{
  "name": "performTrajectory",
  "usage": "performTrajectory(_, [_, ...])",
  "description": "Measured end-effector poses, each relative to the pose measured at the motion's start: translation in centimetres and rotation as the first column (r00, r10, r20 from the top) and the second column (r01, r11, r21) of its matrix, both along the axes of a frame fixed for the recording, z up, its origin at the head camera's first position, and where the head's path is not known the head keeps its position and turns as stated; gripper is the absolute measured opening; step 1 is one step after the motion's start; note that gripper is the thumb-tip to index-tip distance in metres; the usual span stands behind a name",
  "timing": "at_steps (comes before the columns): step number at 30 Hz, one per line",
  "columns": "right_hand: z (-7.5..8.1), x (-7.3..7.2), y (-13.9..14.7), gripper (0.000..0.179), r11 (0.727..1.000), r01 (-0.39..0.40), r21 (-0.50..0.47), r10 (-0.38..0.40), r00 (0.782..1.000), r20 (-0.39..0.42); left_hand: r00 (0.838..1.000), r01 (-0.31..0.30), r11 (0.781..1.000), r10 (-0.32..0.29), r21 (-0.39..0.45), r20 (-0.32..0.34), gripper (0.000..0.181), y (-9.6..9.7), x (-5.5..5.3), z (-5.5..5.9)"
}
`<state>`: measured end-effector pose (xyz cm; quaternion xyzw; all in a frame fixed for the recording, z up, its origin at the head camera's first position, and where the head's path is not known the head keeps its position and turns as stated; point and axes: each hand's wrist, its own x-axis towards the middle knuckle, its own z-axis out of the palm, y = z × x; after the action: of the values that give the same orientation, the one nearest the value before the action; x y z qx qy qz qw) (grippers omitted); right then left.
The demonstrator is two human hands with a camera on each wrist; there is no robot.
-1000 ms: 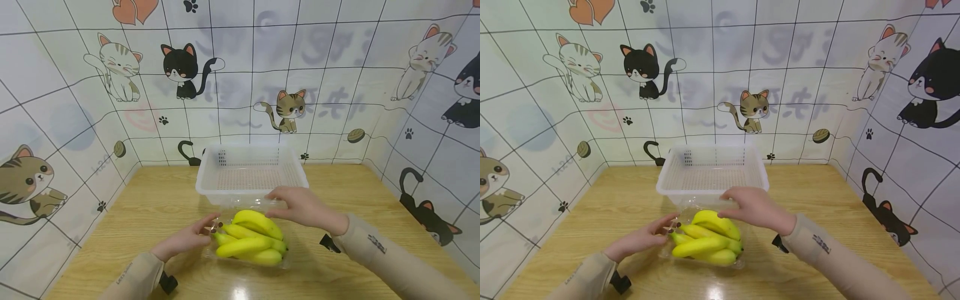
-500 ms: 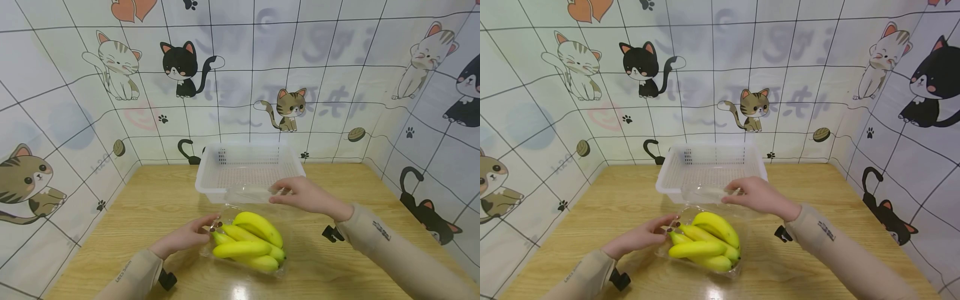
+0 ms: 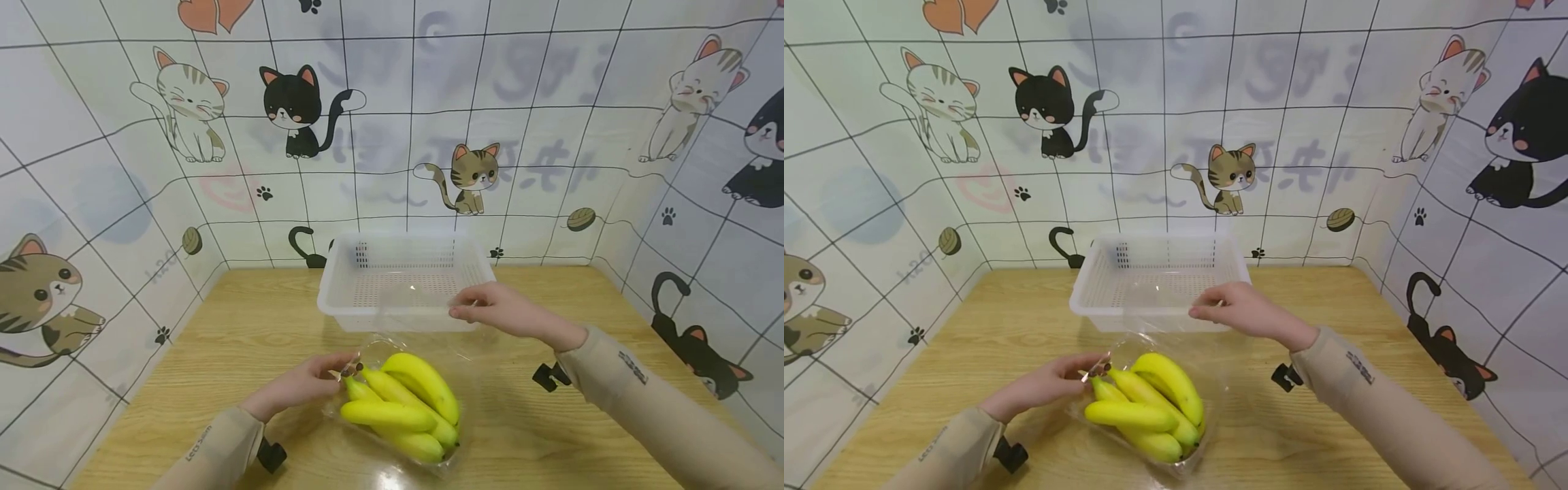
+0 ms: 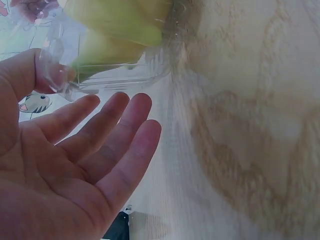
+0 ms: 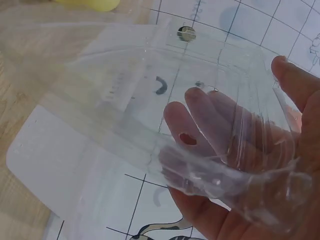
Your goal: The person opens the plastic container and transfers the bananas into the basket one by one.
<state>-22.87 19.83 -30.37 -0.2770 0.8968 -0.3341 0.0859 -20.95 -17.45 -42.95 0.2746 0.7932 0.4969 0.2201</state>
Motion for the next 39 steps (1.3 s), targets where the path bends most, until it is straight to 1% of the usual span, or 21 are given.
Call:
performTrajectory(3, [-0.1, -0.2, 0.5, 0.037, 1.0, 0.003, -0.008, -0.003, 0.999, 0.033, 1.0, 0.003, 1.0, -0.003, 0.002, -0.028, 0.054, -0.2, -0.2, -0.2])
performTrajectory(6, [-0.2, -0.3, 0.9, 0.038, 1.0, 0.017, -0.021, -0.015, 0.996, 0.083, 0.999, -0.013, 1.0, 0.013, 0.008, -0.045, 0.048, -0.3, -0.3, -0.4])
performTrajectory(8, [-0.4, -0.4, 1.2, 0.039, 0.999, 0.027, -0.036, -0.023, 0.993, 0.115, 0.999, -0.029, 0.999, 0.03, 0.017, -0.035, 0.044, -0.4, -0.3, -0.5])
performTrajectory(12, [-0.8, -0.5, 1.7, 0.041, 0.997, 0.056, -0.051, -0.048, 0.987, 0.151, 0.998, -0.054, 0.998, 0.054, 0.033, -0.009, 0.041, -0.4, -0.4, -0.6])
performTrajectory(15, [-1.2, -0.4, 2.2, 0.043, 0.995, 0.075, -0.064, -0.063, 0.983, 0.175, 0.997, -0.074, 0.997, 0.075, 0.029, -0.022, 0.038, -0.4, -0.4, -0.6])
performTrajectory(19, [-1.9, -0.2, 3.0, 0.043, 0.992, 0.087, -0.089, -0.068, 0.977, 0.203, 0.993, -0.105, 0.994, 0.105, 0.011, -0.053, 0.036, -0.4, -0.6, -0.7])
performTrajectory(25, [-3.3, 0.2, 4.1, 0.041, 0.979, 0.089, -0.181, -0.045, 0.971, 0.235, 0.987, -0.144, 0.99, 0.143, -0.003, -0.078, 0.035, -0.5, -0.8, -0.9])
performTrajectory(27, [-3.6, 0.4, 4.4, 0.04, 0.975, 0.091, -0.203, -0.039, 0.968, 0.246, 0.985, -0.156, 0.988, 0.156, -0.003, -0.074, 0.034, -0.5, -0.9, -0.9])
performTrajectory(30, [-3.9, 0.9, 4.7, 0.037, 0.973, 0.103, -0.209, -0.049, 0.967, 0.25, 0.982, -0.176, 0.984, 0.175, 0.0, -0.072, 0.033, -0.4, -1.1, -0.9])
performTrajectory(35, [-4.3, 1.6, 5.3, 0.039, 0.971, 0.111, -0.21, -0.053, 0.962, 0.267, 0.976, -0.213, 0.977, 0.213, 0.024, -0.036, 0.035, -0.2, -1.2, -0.7])
performTrajectory(39, [-4.9, 2.0, 5.9, 0.039, 0.969, 0.126, -0.211, -0.061, 0.955, 0.291, 0.973, -0.232, 0.972, 0.232, 0.033, -0.015, 0.036, 0.0, -1.5, -1.0])
